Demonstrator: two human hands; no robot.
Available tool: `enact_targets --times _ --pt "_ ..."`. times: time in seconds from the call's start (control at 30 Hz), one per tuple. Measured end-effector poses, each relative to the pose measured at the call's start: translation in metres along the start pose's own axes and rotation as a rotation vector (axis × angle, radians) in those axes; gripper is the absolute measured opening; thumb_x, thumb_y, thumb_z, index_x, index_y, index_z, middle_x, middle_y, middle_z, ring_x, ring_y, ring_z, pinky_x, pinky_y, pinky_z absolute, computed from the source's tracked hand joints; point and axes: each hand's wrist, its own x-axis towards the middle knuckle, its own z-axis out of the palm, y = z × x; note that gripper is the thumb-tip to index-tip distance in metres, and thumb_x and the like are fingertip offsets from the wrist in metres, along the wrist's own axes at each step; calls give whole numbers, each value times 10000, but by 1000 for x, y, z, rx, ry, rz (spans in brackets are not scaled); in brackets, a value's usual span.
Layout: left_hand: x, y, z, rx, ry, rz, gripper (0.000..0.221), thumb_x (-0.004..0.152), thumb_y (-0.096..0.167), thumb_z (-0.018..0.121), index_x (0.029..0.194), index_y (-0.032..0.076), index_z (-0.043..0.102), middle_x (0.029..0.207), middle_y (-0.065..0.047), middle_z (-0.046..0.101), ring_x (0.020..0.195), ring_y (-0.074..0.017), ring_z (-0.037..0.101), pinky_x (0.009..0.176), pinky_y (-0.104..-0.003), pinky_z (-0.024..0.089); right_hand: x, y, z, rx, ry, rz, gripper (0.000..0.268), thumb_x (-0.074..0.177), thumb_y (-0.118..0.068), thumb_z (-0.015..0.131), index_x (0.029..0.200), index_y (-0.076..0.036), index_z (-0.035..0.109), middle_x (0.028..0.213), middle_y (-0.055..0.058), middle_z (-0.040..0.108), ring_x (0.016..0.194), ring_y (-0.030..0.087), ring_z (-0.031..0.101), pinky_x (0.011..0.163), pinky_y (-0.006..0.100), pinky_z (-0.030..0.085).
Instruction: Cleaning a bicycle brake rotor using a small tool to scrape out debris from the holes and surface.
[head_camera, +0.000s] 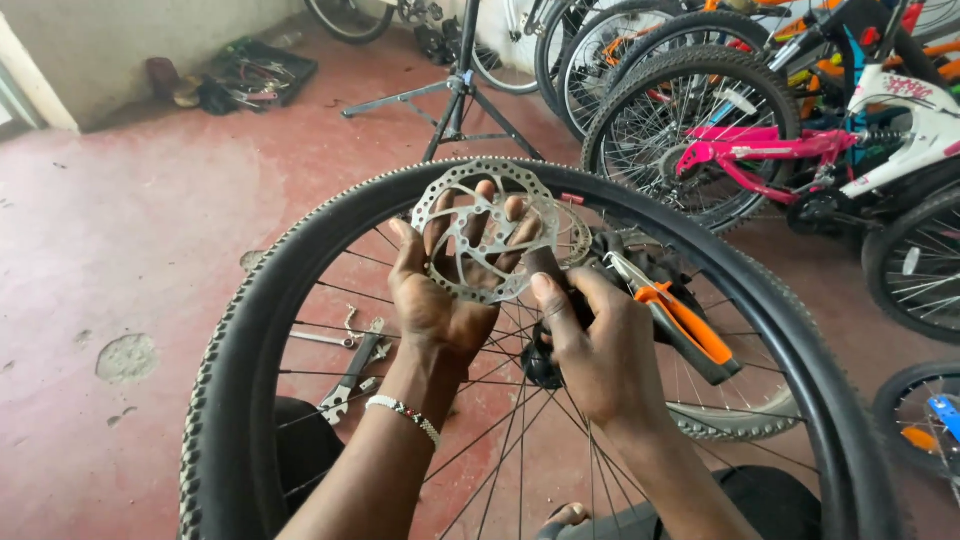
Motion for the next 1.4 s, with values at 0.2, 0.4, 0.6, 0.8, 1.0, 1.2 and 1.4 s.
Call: enact_targets --times 0.2,0.4,0.6,0.8,1.0,1.2,1.4 --pt "-13 -9 6 94 1 -23 497 866 500 470 1227 167 546 1231 -170 571 1069 -397 564 937 -606 441 -6 -7 9 100 5 149 385 804 -415 635 887 -41 660 698 170 645 689 281 667 652 427 535" --pt "-18 -7 26 175 -44 -117 575 799 468 564 1223 81 541 1284 -246 520 1162 -424 510 964 -626 404 19 17 -5 240 112 62 326 820 -315 667 741 -4 609 637 109 571 703 175 519 656 384 474" --pt "-29 -8 41 242 108 -124 693 772 591 483 1255 96 536 1198 -233 551 1067 -457 553 900 -580 472 24 11 -11 51 -8 75 374 869 -416 616 698 -84 638 595 102 615 619 158 591 600 306 503" --pt "-30 -15 41 198 105 -50 695 796 525 482 1318 65 482 1208 -228 527 1102 -455 526 964 -562 426 7 10 4 -113 -25 168 551 928 -517 413 755 -19 576 729 202 668 776 325 668 680 422 498" --pt "-27 -23 25 318 4 -45 556 880 409 428 1328 80 435 1208 -264 543 1073 -467 543 929 -581 451 32 26 -5 -344 155 11 538 994 -439 341 810 15 564 668 240 615 678 391 651 582 461 531" --pt "-33 -18 29 329 -28 -54 435 943 378 310 1268 119 439 1181 -189 519 1071 -311 514 935 -482 417 31 25 10 -421 115 -19 303 984 -214 406 829 0 554 614 151 646 439 250 632 399 381 485" --pt "-22 -13 21 297 -82 -15 418 960 408 312 1209 110 466 1172 -203 546 1058 -315 531 919 -495 441 5 12 20 -299 99 -131 289 945 -169 408 1062 87 474 597 165 646 384 240 649 291 339 511"
